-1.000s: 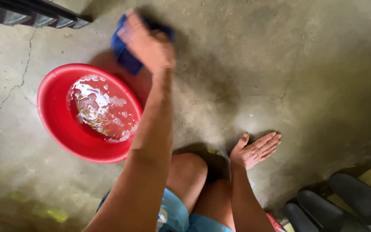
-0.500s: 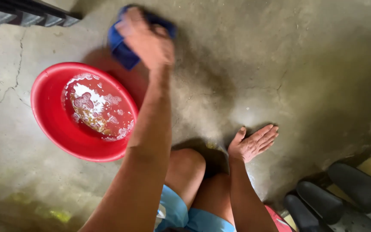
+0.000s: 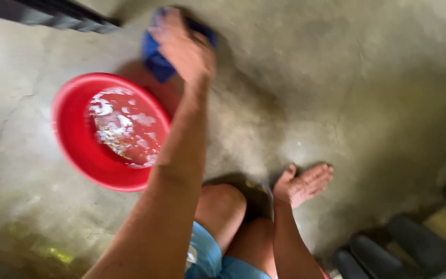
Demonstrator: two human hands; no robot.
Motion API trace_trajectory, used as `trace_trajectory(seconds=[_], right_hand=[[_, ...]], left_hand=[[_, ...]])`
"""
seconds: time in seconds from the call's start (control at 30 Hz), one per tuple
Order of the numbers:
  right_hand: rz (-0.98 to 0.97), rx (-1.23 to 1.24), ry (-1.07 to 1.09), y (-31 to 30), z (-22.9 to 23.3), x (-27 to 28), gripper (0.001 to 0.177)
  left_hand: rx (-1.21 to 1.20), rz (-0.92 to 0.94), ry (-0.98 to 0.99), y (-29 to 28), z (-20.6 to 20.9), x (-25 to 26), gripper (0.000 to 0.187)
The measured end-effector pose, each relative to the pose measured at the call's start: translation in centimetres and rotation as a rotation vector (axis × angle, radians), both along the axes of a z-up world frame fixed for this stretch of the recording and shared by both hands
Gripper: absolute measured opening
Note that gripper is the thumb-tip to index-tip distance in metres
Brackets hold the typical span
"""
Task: Cleaning several pairs of sandals and a floor mat using a cloth and soapy water.
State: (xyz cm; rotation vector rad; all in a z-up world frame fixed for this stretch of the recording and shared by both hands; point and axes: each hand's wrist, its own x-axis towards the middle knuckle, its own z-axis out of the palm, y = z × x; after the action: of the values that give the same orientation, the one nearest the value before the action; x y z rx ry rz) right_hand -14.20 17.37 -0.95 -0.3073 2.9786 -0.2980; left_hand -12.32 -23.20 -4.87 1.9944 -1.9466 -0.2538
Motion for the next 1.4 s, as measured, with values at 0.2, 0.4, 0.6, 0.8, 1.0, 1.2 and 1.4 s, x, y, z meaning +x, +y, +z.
trace_trajectory(seconds=[0.2, 0.4, 0.6, 0.8, 1.0, 1.2, 1.4], right_hand=[[0.024, 0.073, -0.048, 1.4, -1.0, -0.9, 0.097], [0.110, -0.166, -0.151, -2.1, -0.9, -2.2, 0.090], [-0.001, 0.038, -0.022, -5.2, -0.6, -1.7, 0.084], [0.013, 0.018, -0.020, -5.5, -0.9, -2.1, 0.083], [0.004, 0.019, 0.004, -6.2, -0.3, -1.8, 0.082], [-0.008, 0.003, -0.026, -6.2, 0.3, -2.2, 0.082], [0.006, -0.001, -0.007, -5.8, -0.5, -2.0, 0.082]], left_hand=[[0.157, -0.192, 0.184, 1.9, 6.0, 1.4, 0.075], [0.172, 0.156, 0.137, -5.8, 5.0, -0.9, 0.070], [0.006, -0.315, 0.211, -6.7, 4.0, -0.4, 0.077], [0.182, -0.099, 0.039, -9.1, 3.6, -3.8, 0.064], [0.136, -0.499, 0.152, 0.0, 5.1, -1.3, 0.066], [0.188, 0.154, 0.090, -2.0, 1.0, 2.9, 0.077], [0.185, -0.077, -0.120, -5.4, -1.5, -1.3, 0.060]])
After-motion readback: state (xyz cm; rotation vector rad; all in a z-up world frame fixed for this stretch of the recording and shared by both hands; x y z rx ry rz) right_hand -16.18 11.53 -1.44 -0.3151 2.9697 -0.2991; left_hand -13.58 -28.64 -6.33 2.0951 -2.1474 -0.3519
